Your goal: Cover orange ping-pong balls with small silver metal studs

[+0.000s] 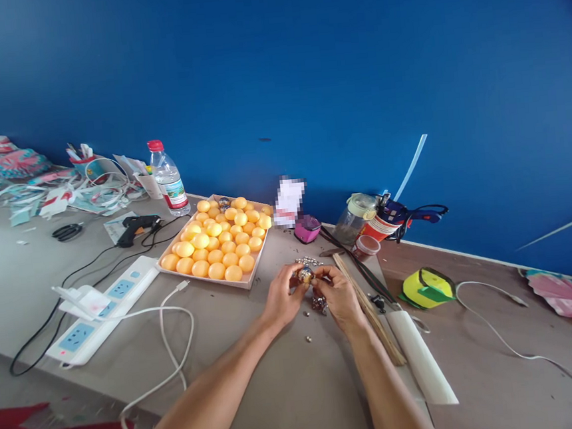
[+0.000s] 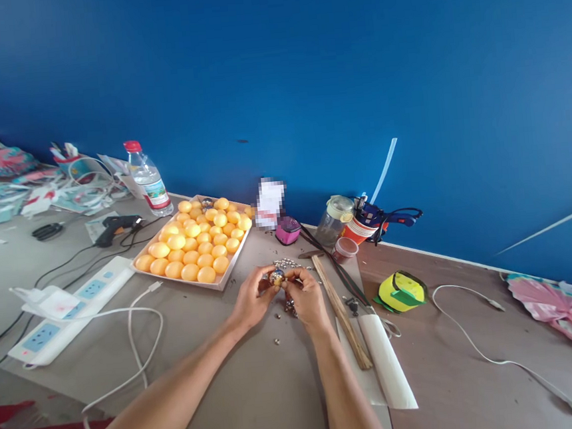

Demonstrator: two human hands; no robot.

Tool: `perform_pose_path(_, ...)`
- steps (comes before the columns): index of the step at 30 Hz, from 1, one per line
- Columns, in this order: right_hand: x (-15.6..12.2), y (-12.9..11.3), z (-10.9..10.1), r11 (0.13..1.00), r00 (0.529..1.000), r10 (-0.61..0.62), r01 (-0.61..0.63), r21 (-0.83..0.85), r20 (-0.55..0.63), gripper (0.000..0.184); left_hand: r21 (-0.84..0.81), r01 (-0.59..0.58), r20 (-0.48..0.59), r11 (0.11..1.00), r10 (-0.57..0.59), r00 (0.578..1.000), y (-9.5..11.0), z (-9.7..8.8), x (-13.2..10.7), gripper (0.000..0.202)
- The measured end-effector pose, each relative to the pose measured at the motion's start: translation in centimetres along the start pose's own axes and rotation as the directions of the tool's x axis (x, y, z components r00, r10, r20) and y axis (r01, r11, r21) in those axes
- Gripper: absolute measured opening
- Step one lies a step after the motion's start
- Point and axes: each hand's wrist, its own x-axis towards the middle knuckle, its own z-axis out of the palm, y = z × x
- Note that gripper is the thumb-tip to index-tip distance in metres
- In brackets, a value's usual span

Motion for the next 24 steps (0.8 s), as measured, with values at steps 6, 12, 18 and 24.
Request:
perform_pose_path(6, -0.1, -0.2, 0.1, 0.996, 0.999, 0.034, -0.032, -0.084, 0.03, 0.013, -0.019, 0.006, 0.015, 1.0, -0.006, 1.0, -0.1, 0.1, -0.2, 0.032)
perform_pose_path(12, -0.1, -0.3, 0.0, 1.0, 0.999, 0.031, -0.031, 0.004, 0.012, 0.02, -0.079, 0.039, 0.014, 0.996, -0.038, 0.999, -0.1, 0.4, -0.2, 0.033)
perform_pose_path(18, 0.8, 0.2, -1.9, 0.949, 0.992, -0.128, 0.117, -0.293, -0.019, 0.021, -0.294, 0.163, 0.032, 0.942, -0.161, 0.986, -0.8, 0.2, 0.4, 0.041)
perform_pose_path(24, -0.1, 0.7, -0.7, 0.555, 0.937, -0.26, 0.342, -0.759, 0.232, 0.029, -0.43, 0.188, 0.028, 0.883, -0.195, 0.98, -1.1, -0.1, 0.9, 0.039)
